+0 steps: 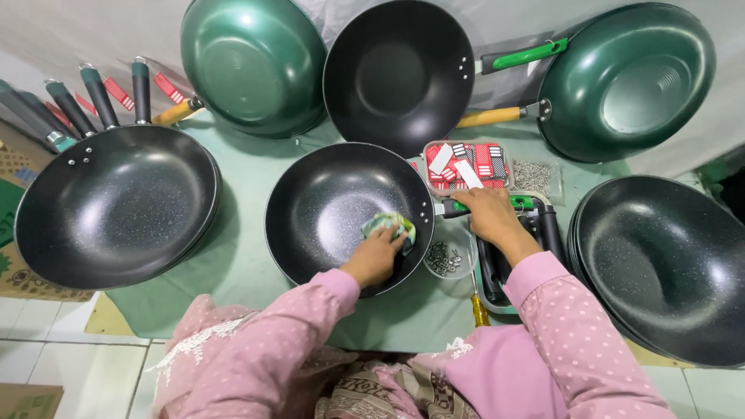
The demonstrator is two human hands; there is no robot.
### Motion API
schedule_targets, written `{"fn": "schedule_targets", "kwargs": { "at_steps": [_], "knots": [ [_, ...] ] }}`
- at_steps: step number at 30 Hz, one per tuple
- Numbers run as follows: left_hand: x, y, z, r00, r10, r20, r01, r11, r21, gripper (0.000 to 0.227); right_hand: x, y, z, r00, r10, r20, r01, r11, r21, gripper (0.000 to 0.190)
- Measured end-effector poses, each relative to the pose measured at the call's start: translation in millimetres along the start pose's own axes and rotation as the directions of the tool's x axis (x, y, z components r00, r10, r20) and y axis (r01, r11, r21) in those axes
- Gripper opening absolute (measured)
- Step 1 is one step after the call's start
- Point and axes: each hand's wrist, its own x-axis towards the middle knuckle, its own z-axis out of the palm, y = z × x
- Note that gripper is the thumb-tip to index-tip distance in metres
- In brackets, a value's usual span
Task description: Assembling pan handles and cleaning the interior of the pans in a store setting.
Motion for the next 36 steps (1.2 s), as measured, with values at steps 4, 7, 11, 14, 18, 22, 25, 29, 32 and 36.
{"fn": "schedule_targets", "kwargs": {
  "at_steps": [4,7,11,14,18,22,25,29,32,36],
  "knots": [
    [24,-11,-16,0.998,-0.040,-0.047,0.043,0.996,0.074,0.059,-8,-6,-13,1.000,-0.004,0.003,0.004,1.000,0.010,0.068],
    [31,-24,-28,0.990,-0.121,-0.078,0.128,0.987,0.092,0.056,-15,-10,-24,1.000,-0.012,0.005,0.012,1.000,0.022,0.067],
    [41,-57,-24,0.954,-0.295,-0.052,0.300,0.947,0.117,0.057,-14,-4,-21,1.000,-0.019,-0.019,0.020,0.998,0.051,0.064],
    [35,-79,-24,0.925,-0.374,-0.065,0.380,0.916,0.127,0.056,-9,10,-8,1.000,-0.029,-0.012,0.029,0.998,0.062,0.061],
    [23,-104,-22,0.905,-0.413,-0.102,0.425,0.893,0.149,0.054,-18,9,-23,1.000,0.008,0.016,-0.010,0.994,0.112,0.057],
    [11,-118,-7,0.910,-0.391,-0.140,0.414,0.883,0.220,0.052,-20,22,-25,0.999,0.001,0.038,-0.007,0.986,0.168,0.055],
    [0,-119,-1,0.912,-0.391,-0.126,0.410,0.884,0.224,0.052,-18,26,-23,0.999,0.007,0.044,-0.015,0.983,0.182,0.054],
    [-19,-117,24,0.928,-0.367,-0.061,0.372,0.905,0.205,0.049,-20,22,-22,0.999,0.032,0.041,-0.038,0.987,0.156,0.051],
    [-35,-97,22,0.911,-0.412,0.001,0.411,0.908,0.084,0.044,-20,20,-26,0.999,0.041,0.036,-0.046,0.988,0.149,0.050],
    [-26,-101,61,0.904,-0.323,0.281,0.310,0.946,0.092,0.043,-20,20,-25,0.997,0.057,0.042,-0.063,0.989,0.135,0.050]
  ]
}}
